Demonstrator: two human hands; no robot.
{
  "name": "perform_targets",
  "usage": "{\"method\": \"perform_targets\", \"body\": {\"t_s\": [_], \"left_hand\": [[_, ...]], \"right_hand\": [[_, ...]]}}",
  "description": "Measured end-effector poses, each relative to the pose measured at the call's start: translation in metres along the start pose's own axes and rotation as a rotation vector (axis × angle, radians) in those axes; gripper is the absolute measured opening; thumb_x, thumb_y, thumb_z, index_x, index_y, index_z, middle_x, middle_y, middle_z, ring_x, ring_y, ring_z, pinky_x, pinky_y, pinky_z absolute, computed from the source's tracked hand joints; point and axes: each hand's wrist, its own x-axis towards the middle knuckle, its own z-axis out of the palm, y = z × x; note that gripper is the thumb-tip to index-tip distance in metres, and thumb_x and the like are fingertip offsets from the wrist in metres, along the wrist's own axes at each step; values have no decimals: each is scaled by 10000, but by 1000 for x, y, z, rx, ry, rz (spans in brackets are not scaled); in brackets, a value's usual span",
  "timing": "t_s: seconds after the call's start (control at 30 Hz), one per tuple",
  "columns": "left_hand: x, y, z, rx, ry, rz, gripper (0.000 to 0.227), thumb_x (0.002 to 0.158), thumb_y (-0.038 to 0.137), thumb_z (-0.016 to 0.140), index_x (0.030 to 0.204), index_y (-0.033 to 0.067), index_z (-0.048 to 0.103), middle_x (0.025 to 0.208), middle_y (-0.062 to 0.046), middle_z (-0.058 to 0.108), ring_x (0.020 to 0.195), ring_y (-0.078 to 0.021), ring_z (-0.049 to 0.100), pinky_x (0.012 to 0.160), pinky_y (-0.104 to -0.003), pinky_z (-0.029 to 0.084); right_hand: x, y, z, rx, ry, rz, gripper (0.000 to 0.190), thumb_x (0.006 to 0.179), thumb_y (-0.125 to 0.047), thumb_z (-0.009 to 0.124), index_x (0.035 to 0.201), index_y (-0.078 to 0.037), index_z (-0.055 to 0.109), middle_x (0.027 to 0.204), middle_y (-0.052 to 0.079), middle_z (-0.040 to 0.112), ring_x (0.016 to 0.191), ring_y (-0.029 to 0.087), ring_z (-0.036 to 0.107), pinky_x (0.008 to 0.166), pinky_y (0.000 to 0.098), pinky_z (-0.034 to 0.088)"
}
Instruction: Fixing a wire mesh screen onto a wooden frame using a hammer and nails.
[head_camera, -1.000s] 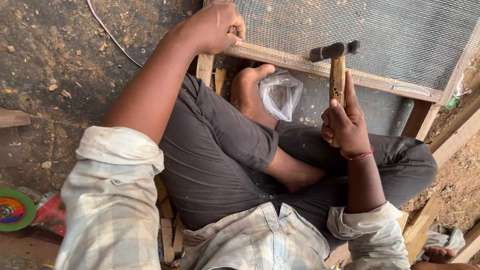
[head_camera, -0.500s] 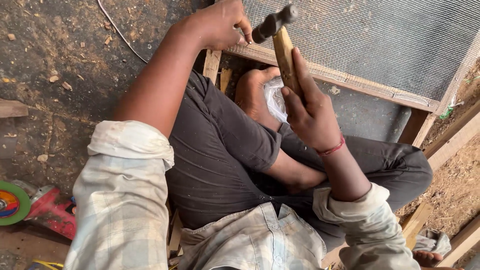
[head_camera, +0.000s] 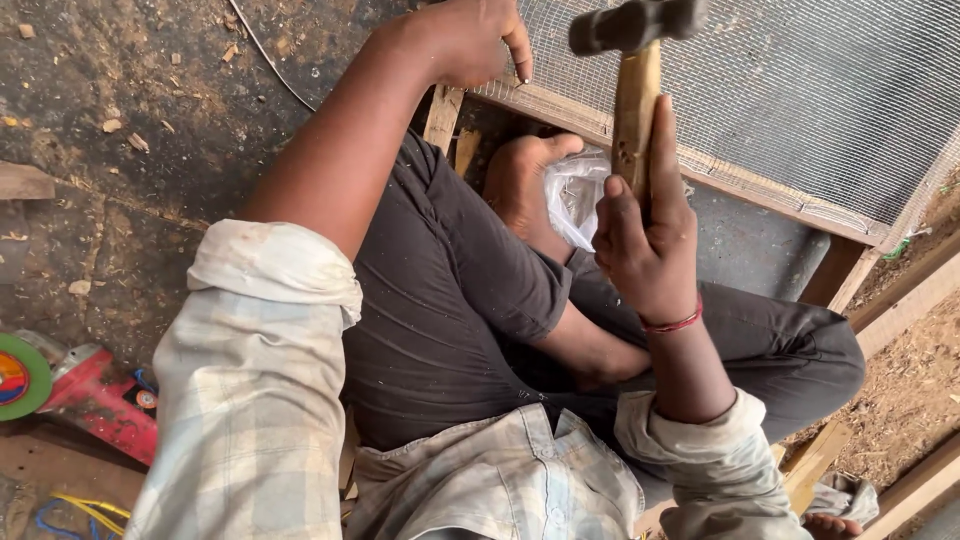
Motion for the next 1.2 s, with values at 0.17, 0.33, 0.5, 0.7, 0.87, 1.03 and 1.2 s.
{"method": "perform_targets", "body": {"t_s": [0.17,0.33,0.5,0.7,0.87,1.03,1.2], "left_hand": [[5,-1,3,7,-8,-21,553,836,-139,574,1102,282,814,752,-121,732,503,-158,589,428,-361,470],[6,-6,7,-32,-2,11,376,862,-10,679,1071,274,810,765,-86,724,485,-110,566,407,-344,450],[5,-4,5,36,-20,-7,509,851,-113,596,1089,279,817,759,-108,737,492,-160,558,414,-361,443],[15,-19,19,-1,44,42,477,834,-91,597,1061,265,820,760,-88,731,480,-151,590,389,-352,454],[6,-7,7,11,27,49,468,817,-103,600,1052,236,821,783,-96,738,502,-148,608,393,-361,458],[6,-5,6,-13,-19,-28,510,859,-107,571,1108,269,809,753,-122,731,516,-180,595,422,-361,448],[13,-17,16,41,34,95,431,913,-50,599,1129,260,806,901,-118,706,573,-235,646,448,-407,516]], "right_hand": [[5,13,14,-196,-42,-67,586,1096,-82,480,1624,-131,231,1116,9,664,627,43,550,516,229,478],[-5,2,7,39,-21,72,637,1147,-116,503,1716,-118,217,923,66,624,668,67,521,557,254,474],[-7,32,7,-257,87,-150,586,1197,-157,475,1701,-147,176,962,88,668,732,65,647,628,217,546],[0,13,12,-164,-49,3,633,1123,-128,518,1691,-113,239,1059,125,694,722,94,632,623,253,527],[-10,16,7,-109,118,-99,602,1171,-138,489,1700,-139,204,860,85,695,585,60,606,522,226,469],[3,41,22,-264,-59,30,653,1109,-124,530,1694,-131,239,952,55,735,668,31,670,569,233,528],[-8,47,3,52,-24,-42,591,1198,-113,504,1703,-130,197,925,53,639,624,70,509,560,245,474]]}}
